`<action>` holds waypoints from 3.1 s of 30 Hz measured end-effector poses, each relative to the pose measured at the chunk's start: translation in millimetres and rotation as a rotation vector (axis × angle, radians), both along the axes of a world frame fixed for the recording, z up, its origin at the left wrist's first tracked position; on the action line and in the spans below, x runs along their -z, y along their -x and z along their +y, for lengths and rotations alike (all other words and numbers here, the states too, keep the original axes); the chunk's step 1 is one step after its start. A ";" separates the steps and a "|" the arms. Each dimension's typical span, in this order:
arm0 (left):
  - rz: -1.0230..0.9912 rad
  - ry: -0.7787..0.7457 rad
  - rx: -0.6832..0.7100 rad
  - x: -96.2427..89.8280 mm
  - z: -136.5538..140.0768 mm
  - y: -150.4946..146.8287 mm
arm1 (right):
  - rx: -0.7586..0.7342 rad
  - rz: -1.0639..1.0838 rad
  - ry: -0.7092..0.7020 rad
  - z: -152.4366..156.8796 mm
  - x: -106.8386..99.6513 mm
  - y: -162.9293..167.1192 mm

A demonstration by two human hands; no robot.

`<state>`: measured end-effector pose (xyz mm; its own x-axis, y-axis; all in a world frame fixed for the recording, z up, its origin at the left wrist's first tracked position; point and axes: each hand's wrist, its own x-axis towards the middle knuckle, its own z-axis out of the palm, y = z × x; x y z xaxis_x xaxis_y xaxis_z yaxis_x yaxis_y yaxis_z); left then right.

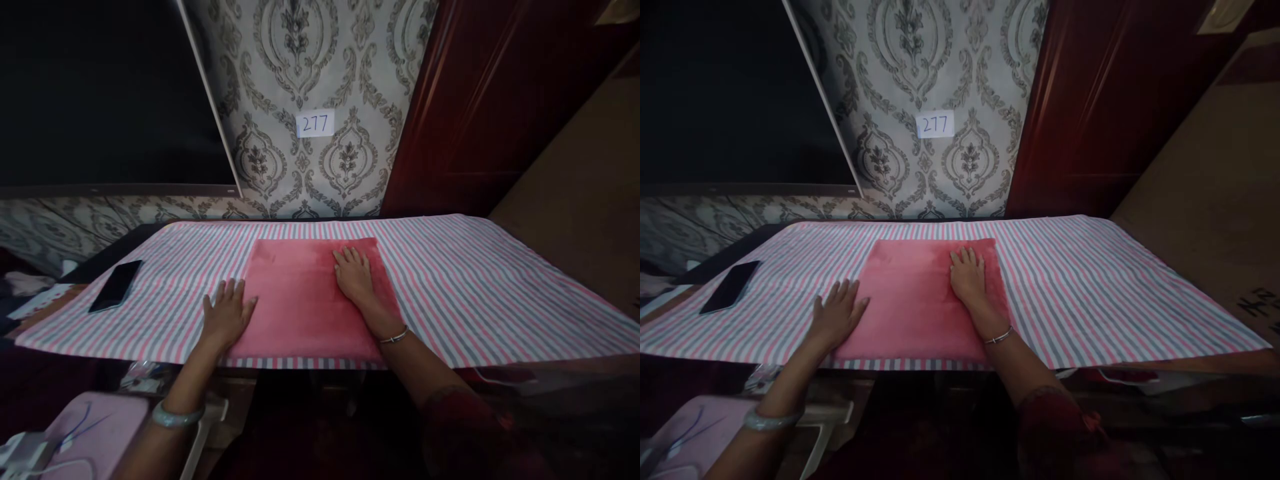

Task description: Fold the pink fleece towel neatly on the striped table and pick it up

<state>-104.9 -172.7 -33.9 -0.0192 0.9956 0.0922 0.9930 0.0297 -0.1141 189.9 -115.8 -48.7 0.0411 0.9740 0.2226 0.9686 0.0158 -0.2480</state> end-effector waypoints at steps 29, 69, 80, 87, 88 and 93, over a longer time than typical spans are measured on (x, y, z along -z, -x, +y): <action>-0.093 -0.014 0.365 12.1 40.1 -82.2 | -0.023 -0.048 0.162 -94.7 15.9 -64.8; -0.171 -0.026 0.357 2.9 146.6 -116.5 | 0.161 0.071 0.096 53.6 -11.1 -41.3; -0.187 0.003 0.134 -7.6 157.4 -64.8 | 0.178 0.182 0.074 52.7 -2.3 -41.8; -0.306 -0.099 -0.067 -4.4 146.0 -38.6 | 0.185 0.393 0.022 58.3 2.2 -42.4; -0.306 -0.124 -0.066 -4.4 144.3 -39.8 | 0.198 0.442 0.009 60.6 1.6 -45.9; -0.344 -0.200 -0.070 -6.7 142.5 -43.2 | 0.304 0.745 -0.024 65.8 -0.6 -85.9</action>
